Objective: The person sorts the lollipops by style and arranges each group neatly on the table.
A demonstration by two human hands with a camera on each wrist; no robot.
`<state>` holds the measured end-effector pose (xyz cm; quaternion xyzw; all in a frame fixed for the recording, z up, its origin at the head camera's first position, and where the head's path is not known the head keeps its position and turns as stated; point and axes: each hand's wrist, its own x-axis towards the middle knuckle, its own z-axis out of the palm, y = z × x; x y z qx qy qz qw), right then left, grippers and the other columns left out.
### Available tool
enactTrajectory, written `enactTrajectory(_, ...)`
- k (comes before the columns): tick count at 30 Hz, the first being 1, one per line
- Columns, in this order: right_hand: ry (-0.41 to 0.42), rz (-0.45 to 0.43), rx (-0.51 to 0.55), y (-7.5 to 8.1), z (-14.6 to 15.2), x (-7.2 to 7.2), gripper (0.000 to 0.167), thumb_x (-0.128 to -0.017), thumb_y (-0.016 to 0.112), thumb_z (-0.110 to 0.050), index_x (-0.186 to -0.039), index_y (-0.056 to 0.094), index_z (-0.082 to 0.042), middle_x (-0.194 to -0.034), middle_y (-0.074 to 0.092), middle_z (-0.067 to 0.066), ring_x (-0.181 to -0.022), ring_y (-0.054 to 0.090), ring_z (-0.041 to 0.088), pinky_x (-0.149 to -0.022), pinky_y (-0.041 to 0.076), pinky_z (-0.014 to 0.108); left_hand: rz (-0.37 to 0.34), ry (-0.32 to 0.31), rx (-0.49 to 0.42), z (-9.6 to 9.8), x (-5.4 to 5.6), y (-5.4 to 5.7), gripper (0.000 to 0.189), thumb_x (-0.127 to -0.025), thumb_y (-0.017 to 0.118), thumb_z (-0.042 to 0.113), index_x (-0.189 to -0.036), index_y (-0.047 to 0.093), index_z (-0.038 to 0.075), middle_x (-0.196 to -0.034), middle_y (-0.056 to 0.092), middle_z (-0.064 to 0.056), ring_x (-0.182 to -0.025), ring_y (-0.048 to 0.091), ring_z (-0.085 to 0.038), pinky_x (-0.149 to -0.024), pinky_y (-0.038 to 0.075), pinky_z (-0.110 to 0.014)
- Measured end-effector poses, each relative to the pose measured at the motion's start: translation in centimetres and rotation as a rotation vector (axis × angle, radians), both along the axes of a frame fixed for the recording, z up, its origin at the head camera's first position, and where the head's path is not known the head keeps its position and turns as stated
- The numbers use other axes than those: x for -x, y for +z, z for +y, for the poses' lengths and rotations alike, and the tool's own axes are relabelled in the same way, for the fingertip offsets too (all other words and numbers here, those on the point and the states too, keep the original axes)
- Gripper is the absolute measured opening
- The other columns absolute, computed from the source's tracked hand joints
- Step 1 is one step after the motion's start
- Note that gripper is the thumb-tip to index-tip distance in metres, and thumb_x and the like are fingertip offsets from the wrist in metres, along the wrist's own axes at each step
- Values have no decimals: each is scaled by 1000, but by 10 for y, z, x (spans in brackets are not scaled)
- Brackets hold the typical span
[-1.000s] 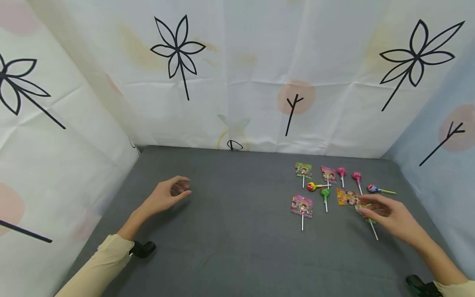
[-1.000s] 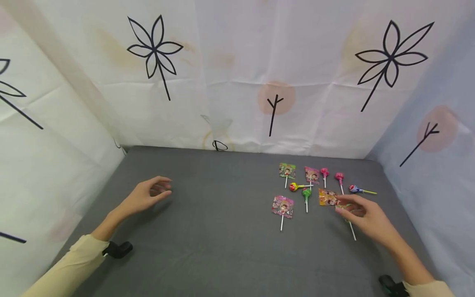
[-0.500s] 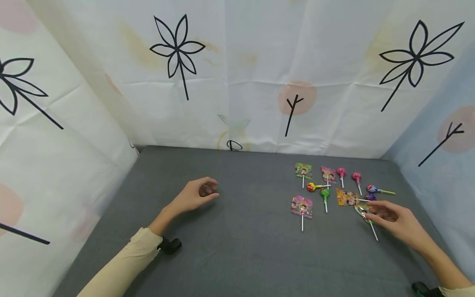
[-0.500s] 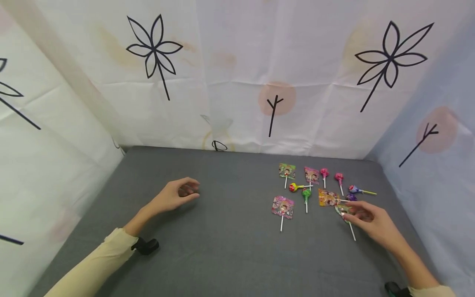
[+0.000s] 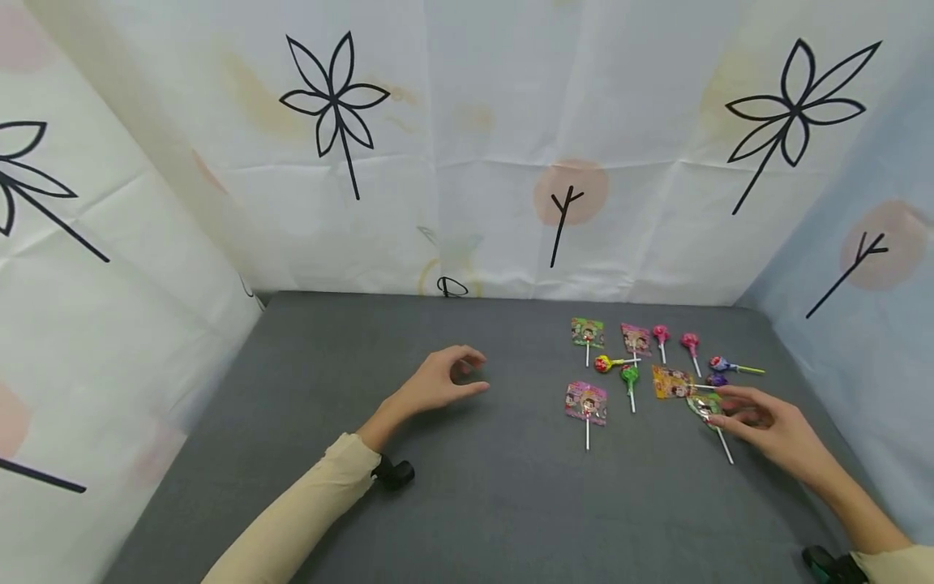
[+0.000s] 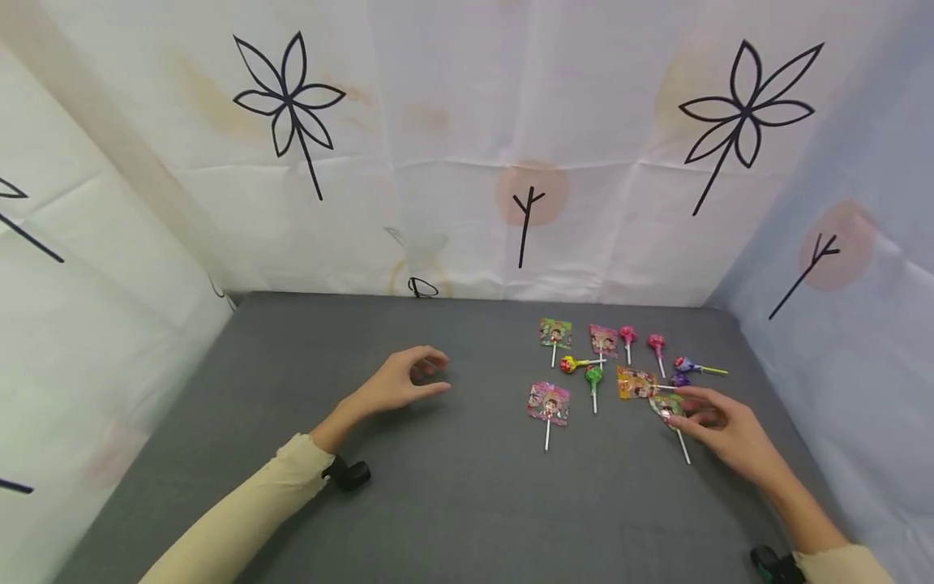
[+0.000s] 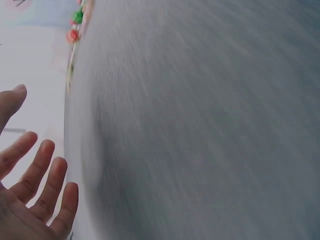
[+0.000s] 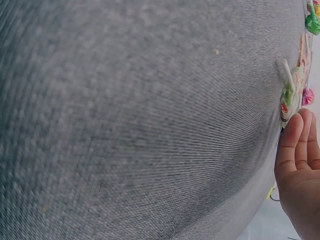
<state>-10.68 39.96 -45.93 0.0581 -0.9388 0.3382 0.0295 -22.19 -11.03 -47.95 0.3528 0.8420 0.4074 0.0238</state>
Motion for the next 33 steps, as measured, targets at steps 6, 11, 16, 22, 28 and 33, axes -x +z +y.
enactTrajectory(6, 12, -23, 20, 0, -2, 5, 54, -94, 78, -19, -136, 57, 5, -113, 64, 25, -81, 63, 2, -63, 51, 23, -20, -12, 48, 41, 3, 2, 49, -91, 80, 30, -129, 64, 4, -122, 64, -10, -107, 62, -26, -92, 50, -38)
enactTrajectory(11, 11, -48, -8, -2, -2, 7, 56, -93, 79, -20, -137, 56, 6, -113, 64, 26, -81, 62, 3, -65, 51, 24, -41, -18, 133, 73, 3, 1, 53, -88, 82, 36, -130, 65, 9, -122, 64, -5, -109, 59, -20, -93, 48, -35)
enactTrajectory(16, 9, -58, -23, -3, 2, 9, 56, -92, 80, -20, -136, 57, 7, -113, 65, 25, -82, 61, 4, -66, 51, 24, -12, -37, 193, 99, 0, 0, 56, -85, 84, 41, -129, 66, 11, -122, 64, -3, -110, 57, -17, -94, 46, -33)
enactTrajectory(22, 0, -60, -47, -5, 4, 11, 55, -90, 81, -22, -133, 60, 6, -108, 64, 21, -79, 60, 5, -63, 49, 26, 37, -42, 248, 121, -1, -1, 58, -82, 85, 47, -128, 68, 16, -120, 65, 2, -107, 56, -13, -93, 44, -29)
enactTrajectory(28, -7, -64, -69, -6, 5, 14, 55, -90, 81, -24, -131, 61, 7, -101, 64, 15, -74, 58, 9, -61, 47, 27, 54, -37, 291, 138, -3, -2, 60, -80, 85, 52, -128, 69, 21, -119, 64, 5, -108, 54, -11, -92, 44, -27)
enactTrajectory(33, -8, -59, -72, -8, 7, 14, 52, -90, 82, -22, -129, 63, 7, -95, 62, 9, -71, 54, 8, -60, 45, 26, 62, -46, 300, 150, -5, -3, 61, -80, 84, 54, -129, 69, 21, -119, 63, 5, -107, 54, -9, -91, 43, -26)
